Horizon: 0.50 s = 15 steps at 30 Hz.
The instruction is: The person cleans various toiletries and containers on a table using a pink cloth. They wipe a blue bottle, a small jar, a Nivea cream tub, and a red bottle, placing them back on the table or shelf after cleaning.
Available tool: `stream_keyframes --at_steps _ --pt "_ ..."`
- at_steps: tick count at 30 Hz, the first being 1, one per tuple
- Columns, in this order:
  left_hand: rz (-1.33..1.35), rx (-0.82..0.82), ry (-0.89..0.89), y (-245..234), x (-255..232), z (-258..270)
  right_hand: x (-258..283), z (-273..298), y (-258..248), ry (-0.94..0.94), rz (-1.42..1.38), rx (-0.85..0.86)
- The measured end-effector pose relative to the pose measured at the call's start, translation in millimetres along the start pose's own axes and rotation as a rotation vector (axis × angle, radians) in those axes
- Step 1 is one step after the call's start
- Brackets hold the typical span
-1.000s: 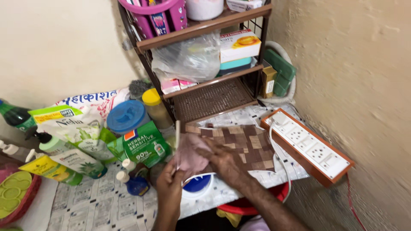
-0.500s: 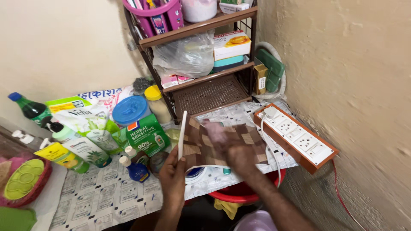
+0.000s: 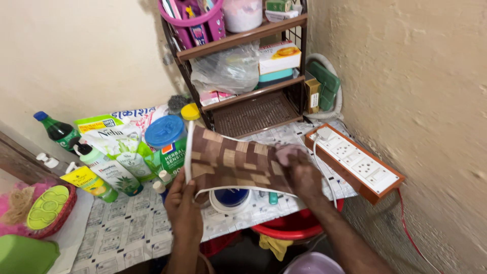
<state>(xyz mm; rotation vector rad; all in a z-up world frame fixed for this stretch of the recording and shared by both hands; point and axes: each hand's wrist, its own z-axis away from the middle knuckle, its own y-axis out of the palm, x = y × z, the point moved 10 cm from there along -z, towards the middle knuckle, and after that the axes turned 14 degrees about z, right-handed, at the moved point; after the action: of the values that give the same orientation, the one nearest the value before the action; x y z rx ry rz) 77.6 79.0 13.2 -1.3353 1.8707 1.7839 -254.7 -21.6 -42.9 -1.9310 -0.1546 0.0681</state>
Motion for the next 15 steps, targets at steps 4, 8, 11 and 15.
stream_keyframes --at_steps 4,8,11,15 --pt "0.168 -0.068 0.065 -11.5 -32.2 -17.1 -24.2 13.8 -33.0 0.041 0.009 -0.293" --pt "0.337 -0.113 0.09 -23.9 -47.0 -32.9 -20.1 14.2 -18.0 0.054 -0.125 -0.064" --pt "0.376 -0.174 0.068 -29.3 -39.8 -41.3 13.0 45.7 -63.8 -0.067 -0.135 -0.446" --pt "0.332 -0.182 -0.043 -26.6 11.1 -43.7 43.9 31.5 -32.2 0.077 -1.125 0.136"
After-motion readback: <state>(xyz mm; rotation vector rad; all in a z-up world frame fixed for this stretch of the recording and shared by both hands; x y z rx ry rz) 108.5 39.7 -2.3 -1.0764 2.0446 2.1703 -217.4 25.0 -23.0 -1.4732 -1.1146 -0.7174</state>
